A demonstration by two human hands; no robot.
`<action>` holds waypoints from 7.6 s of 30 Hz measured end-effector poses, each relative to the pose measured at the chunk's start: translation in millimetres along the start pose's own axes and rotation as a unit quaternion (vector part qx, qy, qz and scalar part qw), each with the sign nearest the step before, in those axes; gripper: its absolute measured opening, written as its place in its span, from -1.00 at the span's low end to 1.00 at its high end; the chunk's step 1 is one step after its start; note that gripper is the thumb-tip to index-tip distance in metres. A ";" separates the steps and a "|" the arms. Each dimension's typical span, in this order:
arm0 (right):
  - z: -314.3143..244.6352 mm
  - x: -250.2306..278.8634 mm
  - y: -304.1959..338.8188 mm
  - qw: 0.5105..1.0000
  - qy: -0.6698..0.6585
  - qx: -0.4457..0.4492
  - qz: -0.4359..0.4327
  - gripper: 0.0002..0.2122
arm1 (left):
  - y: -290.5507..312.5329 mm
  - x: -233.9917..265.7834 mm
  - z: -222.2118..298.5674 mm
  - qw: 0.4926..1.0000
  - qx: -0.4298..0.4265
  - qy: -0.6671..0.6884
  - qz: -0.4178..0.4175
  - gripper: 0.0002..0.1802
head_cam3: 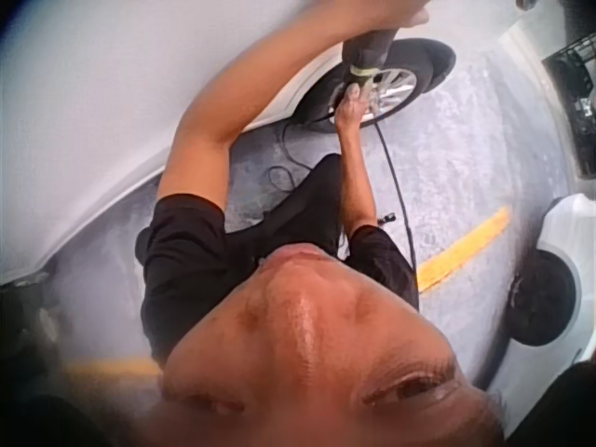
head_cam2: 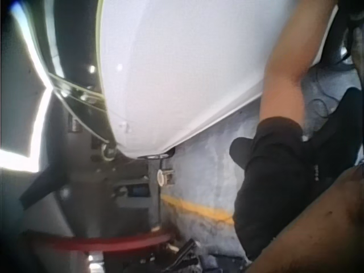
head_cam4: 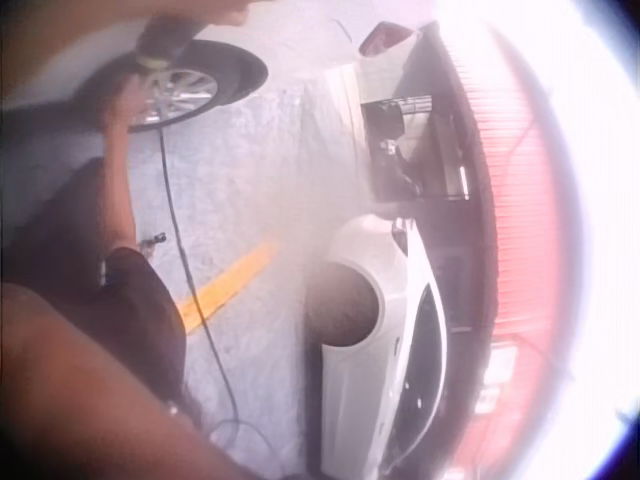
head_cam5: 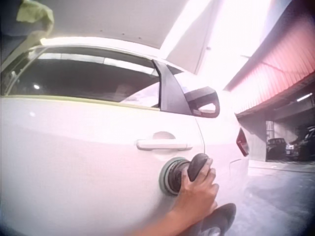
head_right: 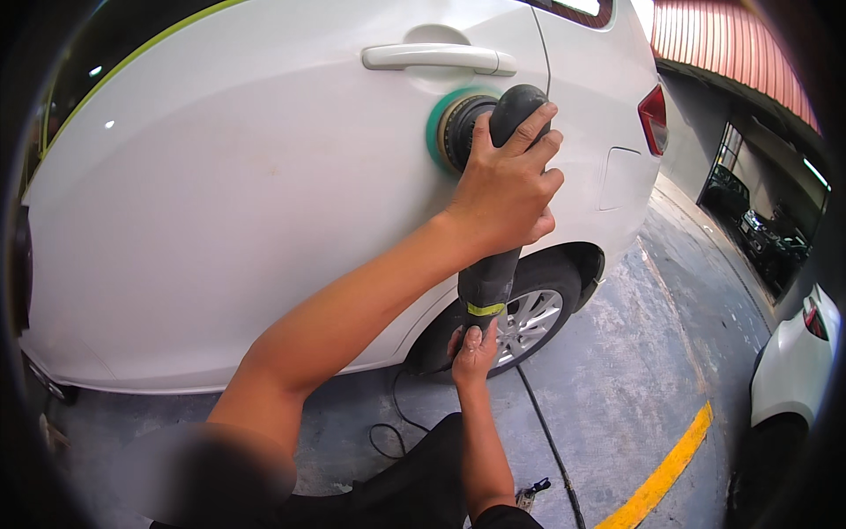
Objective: The person uses a rotary polisher with a green pad to buff the side panel of a white car. They periodically stop to apply more polishing compound from a small yellow container onto the pad before resuming the buffing motion across the vehicle's surface.
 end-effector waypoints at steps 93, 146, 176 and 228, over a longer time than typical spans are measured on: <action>-37.9 -131.8 63.0 0.980 -0.122 -0.102 -0.119 -0.80 | 60.0 112.3 -42.3 0.999 0.000 -0.044 -0.032 -0.77; -80.8 232.6 -275.6 0.972 0.136 0.082 -0.172 -0.28 | -166.0 -124.3 10.9 0.955 0.111 -0.106 0.254 -0.71; -318.0 69.9 -465.2 0.813 0.339 0.297 -0.370 -0.29 | -173.9 42.7 -100.4 0.818 0.331 -0.255 0.397 -0.69; -42.2 -38.7 -41.7 0.908 0.097 0.035 -0.406 -0.25 | 86.8 104.3 -21.9 0.965 0.156 -0.204 0.054 -0.68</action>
Point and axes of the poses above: each hand's wrist, its own y-axis away from the middle knuckle, its own x-axis out of the back of the hand, z = x × y, the point moved 4 cm from there along -y, towards the middle knuckle, and after that the axes turned 6 degrees about -z, right-handed, at the moved point
